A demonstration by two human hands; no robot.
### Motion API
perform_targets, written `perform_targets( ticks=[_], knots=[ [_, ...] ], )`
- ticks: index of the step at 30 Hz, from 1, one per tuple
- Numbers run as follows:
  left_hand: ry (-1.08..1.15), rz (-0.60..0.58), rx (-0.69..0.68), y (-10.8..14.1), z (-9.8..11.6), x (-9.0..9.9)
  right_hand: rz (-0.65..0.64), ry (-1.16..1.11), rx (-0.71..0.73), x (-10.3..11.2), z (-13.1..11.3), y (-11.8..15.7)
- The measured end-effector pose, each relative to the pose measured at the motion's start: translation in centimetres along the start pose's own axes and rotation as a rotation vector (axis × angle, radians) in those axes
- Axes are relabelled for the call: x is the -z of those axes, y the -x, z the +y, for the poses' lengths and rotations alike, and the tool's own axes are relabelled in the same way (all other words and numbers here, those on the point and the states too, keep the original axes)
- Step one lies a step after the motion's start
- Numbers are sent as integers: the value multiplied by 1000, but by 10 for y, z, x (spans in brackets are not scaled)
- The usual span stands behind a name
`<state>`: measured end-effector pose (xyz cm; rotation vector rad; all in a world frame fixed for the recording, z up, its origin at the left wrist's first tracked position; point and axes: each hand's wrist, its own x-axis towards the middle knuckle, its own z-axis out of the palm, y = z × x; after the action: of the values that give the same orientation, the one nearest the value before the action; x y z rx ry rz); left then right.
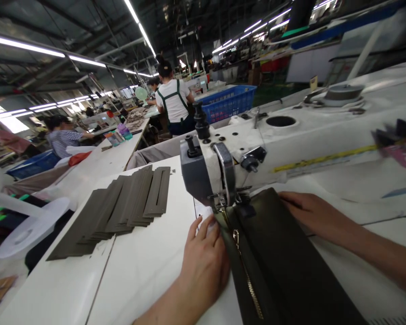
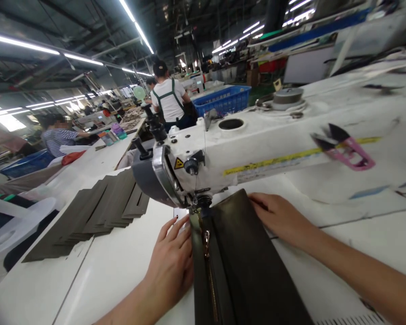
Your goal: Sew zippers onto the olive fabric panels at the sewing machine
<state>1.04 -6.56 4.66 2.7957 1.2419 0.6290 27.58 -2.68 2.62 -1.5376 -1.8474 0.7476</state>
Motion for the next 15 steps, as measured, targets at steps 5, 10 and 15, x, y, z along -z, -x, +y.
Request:
perform_targets(
  ticks=[5,10,15],
  knots=[
    [-23,-45,-12,-3,0,2,2,-9,49,-3,-2,-11],
    [-32,-44,7,-2,0,1,140,130,3,5,-2,-4],
    [-20,-43,9,0,-1,1,137,159,-123,-1,-17,-10]
  ],
)
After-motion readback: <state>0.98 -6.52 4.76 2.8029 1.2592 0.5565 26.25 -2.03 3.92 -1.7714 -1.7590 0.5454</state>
